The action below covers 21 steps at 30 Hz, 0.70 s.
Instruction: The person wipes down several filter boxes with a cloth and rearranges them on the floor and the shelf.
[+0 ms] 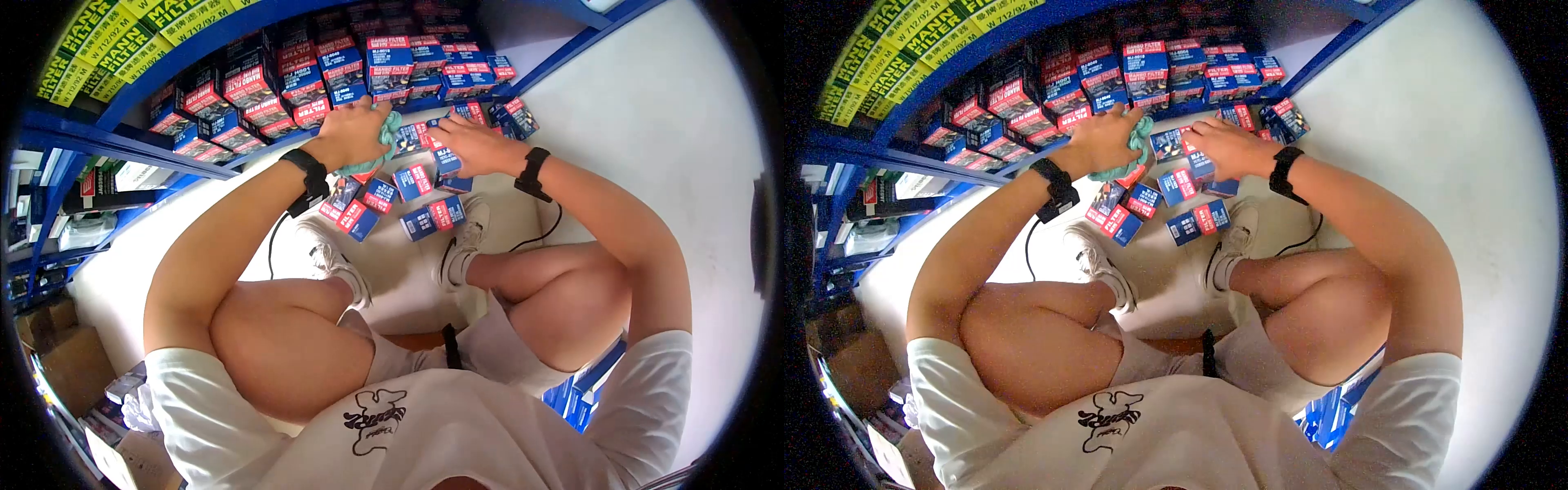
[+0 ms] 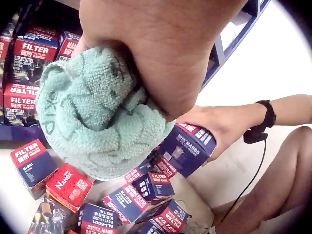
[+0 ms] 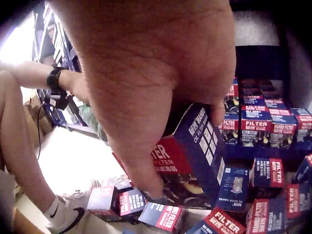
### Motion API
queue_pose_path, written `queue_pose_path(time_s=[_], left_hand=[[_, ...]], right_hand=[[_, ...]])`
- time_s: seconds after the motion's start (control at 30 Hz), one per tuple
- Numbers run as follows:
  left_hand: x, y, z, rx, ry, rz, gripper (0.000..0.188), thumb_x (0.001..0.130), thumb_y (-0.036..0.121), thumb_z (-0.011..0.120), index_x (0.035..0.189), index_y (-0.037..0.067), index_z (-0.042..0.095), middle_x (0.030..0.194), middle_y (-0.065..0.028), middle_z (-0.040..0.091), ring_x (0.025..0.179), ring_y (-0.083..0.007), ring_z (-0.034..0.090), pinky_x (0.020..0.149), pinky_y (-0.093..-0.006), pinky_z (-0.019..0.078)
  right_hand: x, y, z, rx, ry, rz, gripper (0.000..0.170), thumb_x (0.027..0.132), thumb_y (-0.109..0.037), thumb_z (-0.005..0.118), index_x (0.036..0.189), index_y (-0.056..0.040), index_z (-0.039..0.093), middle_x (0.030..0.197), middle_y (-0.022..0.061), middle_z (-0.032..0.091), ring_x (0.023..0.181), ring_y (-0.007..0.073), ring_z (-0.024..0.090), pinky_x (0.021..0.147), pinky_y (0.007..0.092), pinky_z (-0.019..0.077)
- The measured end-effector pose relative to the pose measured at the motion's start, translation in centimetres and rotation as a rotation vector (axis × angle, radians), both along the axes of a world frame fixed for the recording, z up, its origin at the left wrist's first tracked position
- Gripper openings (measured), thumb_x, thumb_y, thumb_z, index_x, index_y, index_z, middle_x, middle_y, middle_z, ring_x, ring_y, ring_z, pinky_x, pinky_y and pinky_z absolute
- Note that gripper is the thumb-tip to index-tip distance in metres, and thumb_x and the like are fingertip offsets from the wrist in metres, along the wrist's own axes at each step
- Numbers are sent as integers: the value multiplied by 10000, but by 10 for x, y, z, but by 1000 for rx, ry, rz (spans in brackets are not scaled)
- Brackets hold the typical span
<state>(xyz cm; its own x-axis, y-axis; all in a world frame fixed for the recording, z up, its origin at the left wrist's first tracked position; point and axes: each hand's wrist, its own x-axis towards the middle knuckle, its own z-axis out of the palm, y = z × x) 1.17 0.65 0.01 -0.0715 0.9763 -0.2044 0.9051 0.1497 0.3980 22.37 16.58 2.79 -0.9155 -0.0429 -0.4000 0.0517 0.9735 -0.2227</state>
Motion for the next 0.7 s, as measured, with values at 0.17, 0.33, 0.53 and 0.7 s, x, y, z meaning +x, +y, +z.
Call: queue_pose_path(time_s=[0.17,0.33,0.53,0.7], left_hand=[[13,10,3,98,-20,-35,619,777,353,708,1299,81,516,1167,-246,592,1035,-442,644,862,-513,548],[25,12,14,161,-55,-46,654,779,349,711,1330,74,488,1205,-261,577,1017,-456,647,871,-509,545],[25,14,29,254,-7,-68,694,775,330,728,1336,28,453,1234,-275,551,1034,-455,632,850,-503,553],[25,17,31,220,15,-18,684,774,307,742,1298,-9,435,1190,-286,554,992,-462,635,820,-510,556]], right_hand=[[-6,5,41,-63,21,-89,866,601,-202,854,1349,3,468,1193,166,546,1152,360,481,1022,434,420],[-12,13,37,-64,226,-114,930,582,-239,869,1352,64,445,1242,210,562,1168,385,504,1029,443,425],[-30,13,16,-194,311,-261,930,558,-322,895,1292,64,475,1208,233,564,1147,400,514,995,440,430],[-41,10,24,-113,306,-200,888,585,-367,895,1249,64,491,1199,215,561,1120,406,512,970,450,441]])
